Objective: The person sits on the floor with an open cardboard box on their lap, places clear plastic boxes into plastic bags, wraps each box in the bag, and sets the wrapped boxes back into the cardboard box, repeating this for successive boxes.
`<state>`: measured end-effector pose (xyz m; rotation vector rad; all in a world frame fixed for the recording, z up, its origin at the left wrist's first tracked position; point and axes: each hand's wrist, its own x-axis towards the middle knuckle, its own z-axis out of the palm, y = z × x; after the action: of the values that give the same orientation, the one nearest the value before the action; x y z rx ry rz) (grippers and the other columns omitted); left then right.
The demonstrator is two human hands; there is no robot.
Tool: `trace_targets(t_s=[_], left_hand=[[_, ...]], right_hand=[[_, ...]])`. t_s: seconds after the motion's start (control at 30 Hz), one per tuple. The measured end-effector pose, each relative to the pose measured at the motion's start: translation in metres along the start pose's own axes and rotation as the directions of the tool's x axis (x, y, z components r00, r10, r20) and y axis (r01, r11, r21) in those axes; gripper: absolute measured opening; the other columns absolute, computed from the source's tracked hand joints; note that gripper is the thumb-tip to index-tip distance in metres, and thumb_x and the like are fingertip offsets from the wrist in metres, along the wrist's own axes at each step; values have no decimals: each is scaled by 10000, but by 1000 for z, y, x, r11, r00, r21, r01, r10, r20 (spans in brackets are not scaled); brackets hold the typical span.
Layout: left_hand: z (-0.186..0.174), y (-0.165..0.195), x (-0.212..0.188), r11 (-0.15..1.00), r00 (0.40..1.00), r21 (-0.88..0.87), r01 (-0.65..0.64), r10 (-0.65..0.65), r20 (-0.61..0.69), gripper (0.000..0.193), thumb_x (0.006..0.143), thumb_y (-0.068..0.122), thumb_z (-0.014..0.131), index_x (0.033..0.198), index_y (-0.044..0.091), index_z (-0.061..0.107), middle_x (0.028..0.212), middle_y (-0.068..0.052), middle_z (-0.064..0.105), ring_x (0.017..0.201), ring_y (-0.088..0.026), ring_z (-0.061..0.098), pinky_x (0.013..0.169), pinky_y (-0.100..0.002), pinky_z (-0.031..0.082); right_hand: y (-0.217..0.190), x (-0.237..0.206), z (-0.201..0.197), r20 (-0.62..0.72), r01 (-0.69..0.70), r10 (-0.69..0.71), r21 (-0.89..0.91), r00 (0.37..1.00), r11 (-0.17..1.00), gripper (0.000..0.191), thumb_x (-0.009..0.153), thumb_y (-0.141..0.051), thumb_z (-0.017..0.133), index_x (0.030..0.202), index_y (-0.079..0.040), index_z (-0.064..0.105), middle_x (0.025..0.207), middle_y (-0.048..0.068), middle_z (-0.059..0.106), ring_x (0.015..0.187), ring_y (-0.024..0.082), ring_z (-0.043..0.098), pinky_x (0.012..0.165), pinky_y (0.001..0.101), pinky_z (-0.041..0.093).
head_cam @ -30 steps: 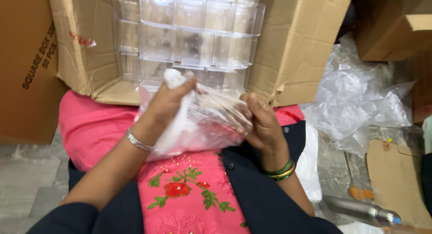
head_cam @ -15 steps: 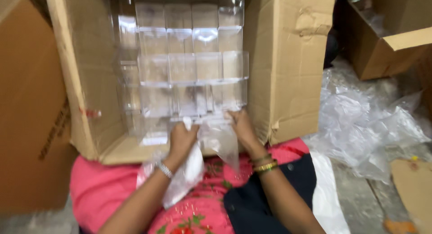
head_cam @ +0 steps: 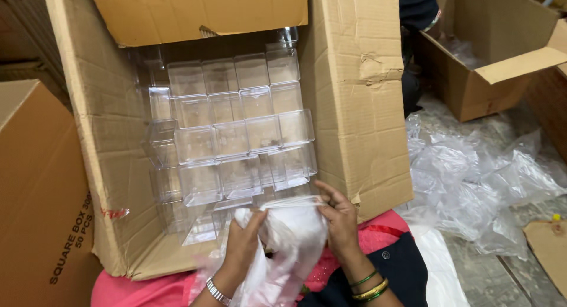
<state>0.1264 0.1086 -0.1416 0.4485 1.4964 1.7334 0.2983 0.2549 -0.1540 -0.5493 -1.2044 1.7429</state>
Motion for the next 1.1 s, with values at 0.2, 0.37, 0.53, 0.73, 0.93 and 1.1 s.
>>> trace_targets(t_s=[0.2,0.37,0.53,0.73,0.93,1.1], left_hand=[[10,37,-34,963,976,194,-185,158,149,245,926,247,687,868,56,829,575,52,532,501,-44,419,458,-264,332],[9,30,-40,916,957,290,-277,235,172,328,948,275,691,766,15,774,604,48,631,563,-29,518,491,-264,436],[11,7,-46,875,976,442,-196,131,174,263,892,214,741,739,1,725,596,27,606,578,-56,516,492,-293,446],[-11,24,-28,876,951,377,-300,305,47,259,748,100,842,973,30,735,814,-6,694,729,-106,614,649,-286,504],[-37,47,-39,985,981,-30,-168,170,98,450,743,34,703,1189,50,650,1109,-15,737,984,-179,728,856,-315,573],[-30,50,-49,956,961,107,-272,264,81,337,1013,235,620,1201,-19,738,1159,-104,771,1040,-149,684,911,-283,529]], right_hand=[[-27,-16,19,338,-717,632,344,697,607,581,969,-338,445,1335,105,532,1221,219,694,1053,295,712,934,397,582],[-46,-60,30,634,-170,129,4,762,985,579,920,-240,732,1329,128,548,1264,252,667,1117,327,679,998,433,570],[-44,-71,43,786,-712,233,336,573,617,567,915,-251,741,1334,88,567,1235,197,673,1102,267,681,1022,393,550],[-68,-26,-45,81,-39,4,443,997,896,501,856,-154,653,1327,-6,565,1287,161,643,1194,307,646,1058,507,508],[-76,35,-201,-757,556,-319,70,570,828,540,899,-97,673,1368,-42,410,1329,143,518,1233,278,577,1018,421,433],[-40,46,-260,-969,141,-75,-42,235,989,877,748,-68,720,1468,-61,220,1361,180,465,1197,288,555,1034,475,419]])
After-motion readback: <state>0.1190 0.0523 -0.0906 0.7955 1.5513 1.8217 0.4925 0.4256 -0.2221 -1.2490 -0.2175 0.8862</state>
